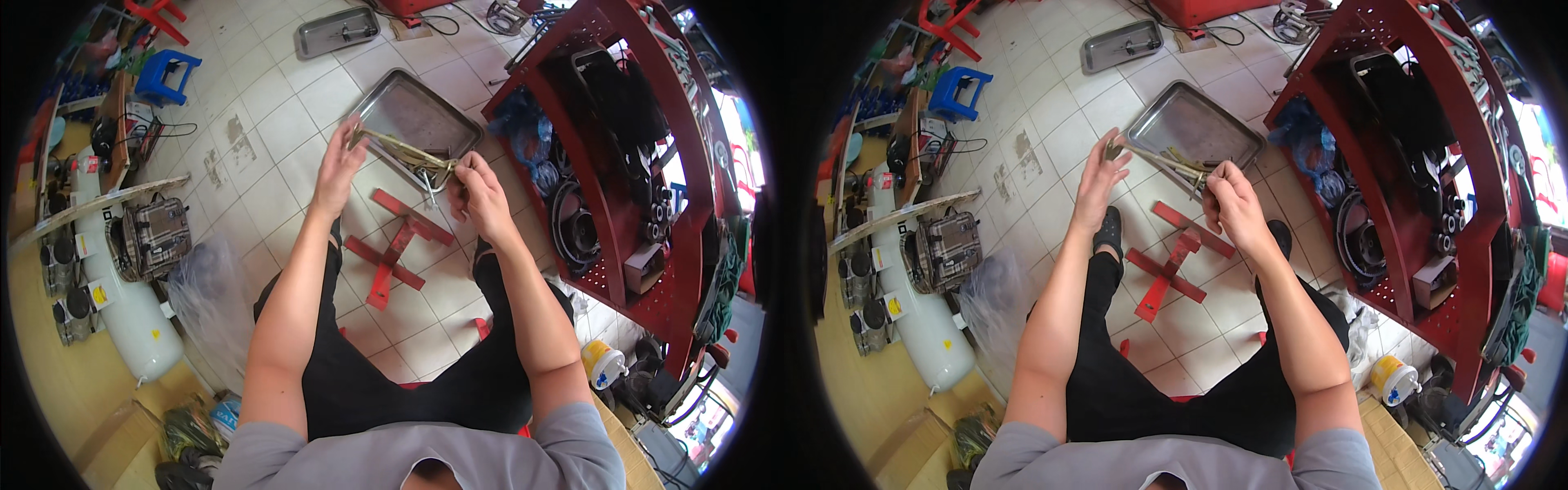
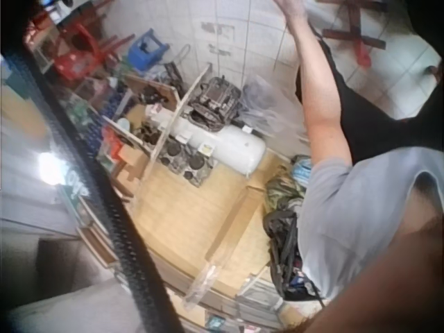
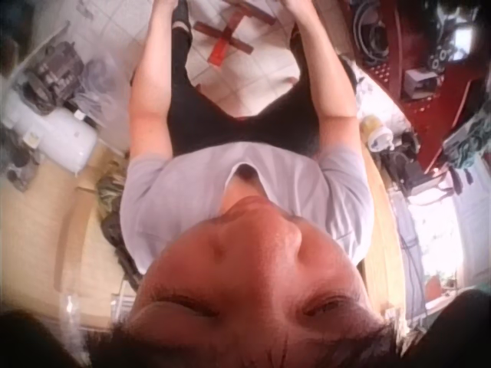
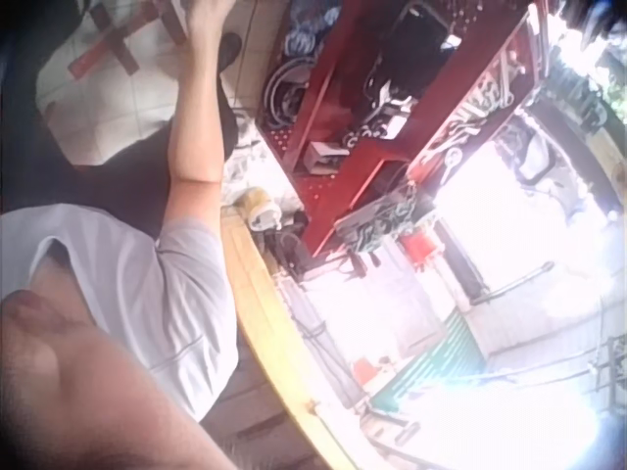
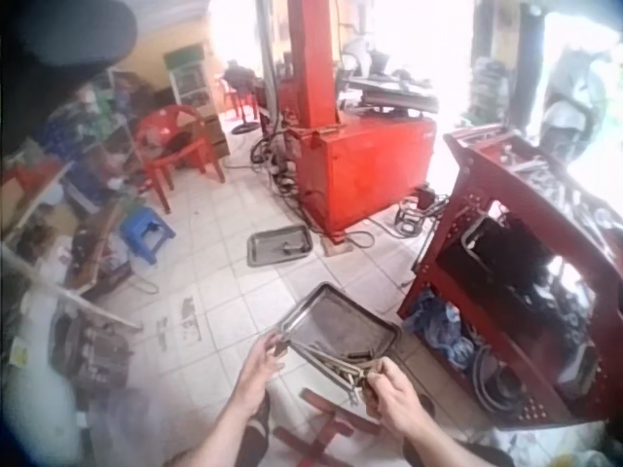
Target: The person sits on a low stool in a workshop and assembles a mechanical component, likely a brake caliper. They use a wrench to tighten bolts and a screwdriver to adjust internal parts, repeatedly testing the mechanism's movement.
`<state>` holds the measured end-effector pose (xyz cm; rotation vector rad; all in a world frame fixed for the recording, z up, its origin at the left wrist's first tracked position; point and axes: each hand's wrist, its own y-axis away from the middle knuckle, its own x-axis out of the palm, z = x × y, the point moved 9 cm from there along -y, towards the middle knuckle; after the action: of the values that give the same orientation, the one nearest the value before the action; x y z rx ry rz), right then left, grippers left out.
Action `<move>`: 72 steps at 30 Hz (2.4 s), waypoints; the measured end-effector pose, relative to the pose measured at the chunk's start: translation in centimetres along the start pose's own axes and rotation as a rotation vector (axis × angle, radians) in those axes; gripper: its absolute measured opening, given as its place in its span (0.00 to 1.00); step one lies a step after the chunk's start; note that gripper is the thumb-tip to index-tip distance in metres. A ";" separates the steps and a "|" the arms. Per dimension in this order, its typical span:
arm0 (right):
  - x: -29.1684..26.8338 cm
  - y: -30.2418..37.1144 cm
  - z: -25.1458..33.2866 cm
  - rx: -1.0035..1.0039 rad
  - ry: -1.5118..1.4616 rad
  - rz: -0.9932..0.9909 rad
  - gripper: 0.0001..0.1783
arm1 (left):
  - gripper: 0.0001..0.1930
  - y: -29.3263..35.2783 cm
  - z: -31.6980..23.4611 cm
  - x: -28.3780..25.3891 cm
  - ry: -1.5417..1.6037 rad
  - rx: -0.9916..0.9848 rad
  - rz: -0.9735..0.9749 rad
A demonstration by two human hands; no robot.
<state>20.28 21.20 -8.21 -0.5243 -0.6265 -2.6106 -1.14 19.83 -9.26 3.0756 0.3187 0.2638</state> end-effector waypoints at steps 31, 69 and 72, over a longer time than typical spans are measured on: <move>-1.3 1.2 -0.2 -0.124 1.054 -0.263 0.16 | 0.24 1.0 5.0 -4.7 -0.591 -0.527 0.208; 3.1 1.9 2.5 -0.495 1.500 -0.209 0.08 | 0.22 1.4 4.8 -3.1 -0.658 -0.556 0.287; 4.9 3.8 6.2 -0.703 1.305 -0.204 0.05 | 0.22 1.9 5.1 -3.2 -0.664 -0.565 0.288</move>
<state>19.48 19.67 0.38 1.0825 0.6863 -2.5710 -2.96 17.22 -14.68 2.4438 -0.1985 -0.5576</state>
